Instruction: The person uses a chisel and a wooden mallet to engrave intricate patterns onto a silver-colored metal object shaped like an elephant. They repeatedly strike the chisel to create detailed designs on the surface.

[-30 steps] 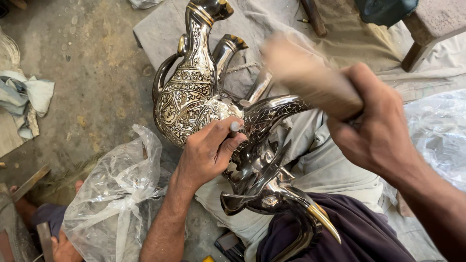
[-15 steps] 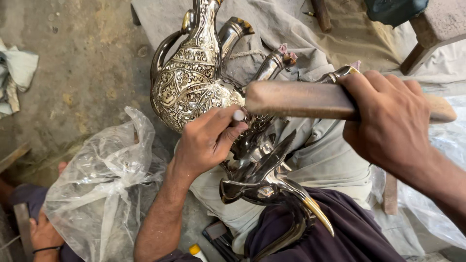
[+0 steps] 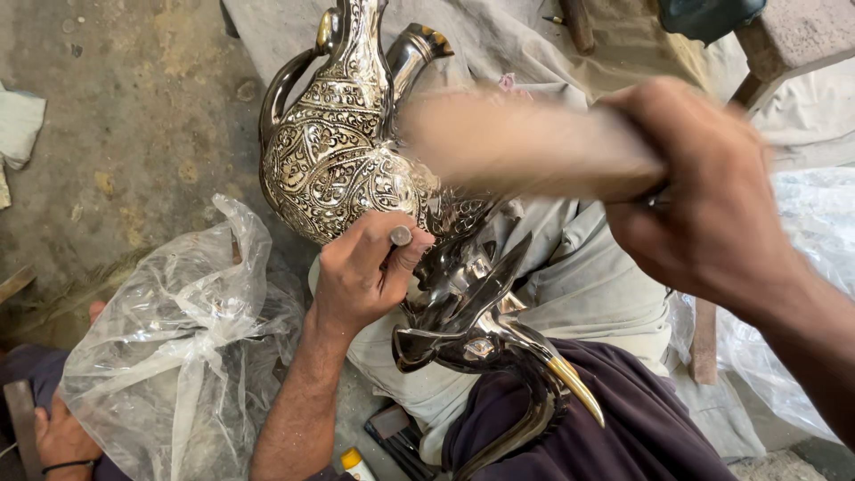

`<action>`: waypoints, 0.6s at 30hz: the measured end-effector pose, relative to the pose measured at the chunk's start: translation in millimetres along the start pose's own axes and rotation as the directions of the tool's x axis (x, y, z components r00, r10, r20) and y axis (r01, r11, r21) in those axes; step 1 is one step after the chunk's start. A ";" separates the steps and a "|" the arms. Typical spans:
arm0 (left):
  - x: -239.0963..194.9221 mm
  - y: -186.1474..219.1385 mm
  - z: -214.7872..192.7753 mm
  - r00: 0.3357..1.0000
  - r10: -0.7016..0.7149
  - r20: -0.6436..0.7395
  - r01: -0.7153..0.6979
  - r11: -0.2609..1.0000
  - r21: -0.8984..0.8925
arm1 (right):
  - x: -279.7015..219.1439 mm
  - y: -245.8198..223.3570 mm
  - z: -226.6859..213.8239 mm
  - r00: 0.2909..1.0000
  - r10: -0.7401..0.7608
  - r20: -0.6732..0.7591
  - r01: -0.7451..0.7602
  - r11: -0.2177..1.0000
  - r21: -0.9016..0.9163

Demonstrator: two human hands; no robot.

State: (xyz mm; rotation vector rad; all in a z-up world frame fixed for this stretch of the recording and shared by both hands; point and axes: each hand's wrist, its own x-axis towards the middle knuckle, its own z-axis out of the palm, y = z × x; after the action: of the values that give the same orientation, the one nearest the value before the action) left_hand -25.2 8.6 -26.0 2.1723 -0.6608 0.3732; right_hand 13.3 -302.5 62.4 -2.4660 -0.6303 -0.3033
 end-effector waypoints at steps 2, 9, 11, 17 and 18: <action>-4.9 1.1 0.7 1.000 -0.001 0.009 0.001 1.000 -0.012 | -4.7 -2.1 0.8 0.999 0.004 0.041 -0.004 1.000 -0.016; -3.4 -4.8 0.9 0.999 0.043 0.029 -0.044 0.999 0.007 | -3.3 -4.5 3.0 0.993 -0.097 0.070 0.111 0.965 -0.238; -2.2 -6.0 0.4 0.998 0.049 0.033 -0.049 0.999 0.004 | 0.1 -4.9 2.3 0.995 -0.092 0.043 0.096 0.988 -0.124; -0.3 -2.8 -0.4 0.992 -0.068 0.102 0.066 0.998 0.023 | 7.9 -7.2 10.5 0.996 0.028 0.087 -0.012 0.984 -0.178; -0.5 -1.7 -1.7 0.996 -0.040 0.081 0.041 0.999 -0.008 | 6.1 -6.8 12.2 0.992 0.096 0.078 -0.094 0.995 -0.025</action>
State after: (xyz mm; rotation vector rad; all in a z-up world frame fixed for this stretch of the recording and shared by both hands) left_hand -24.8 11.0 -26.2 2.1973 -0.6606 0.2619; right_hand 16.1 -288.3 57.8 -2.5298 -0.5428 -0.1771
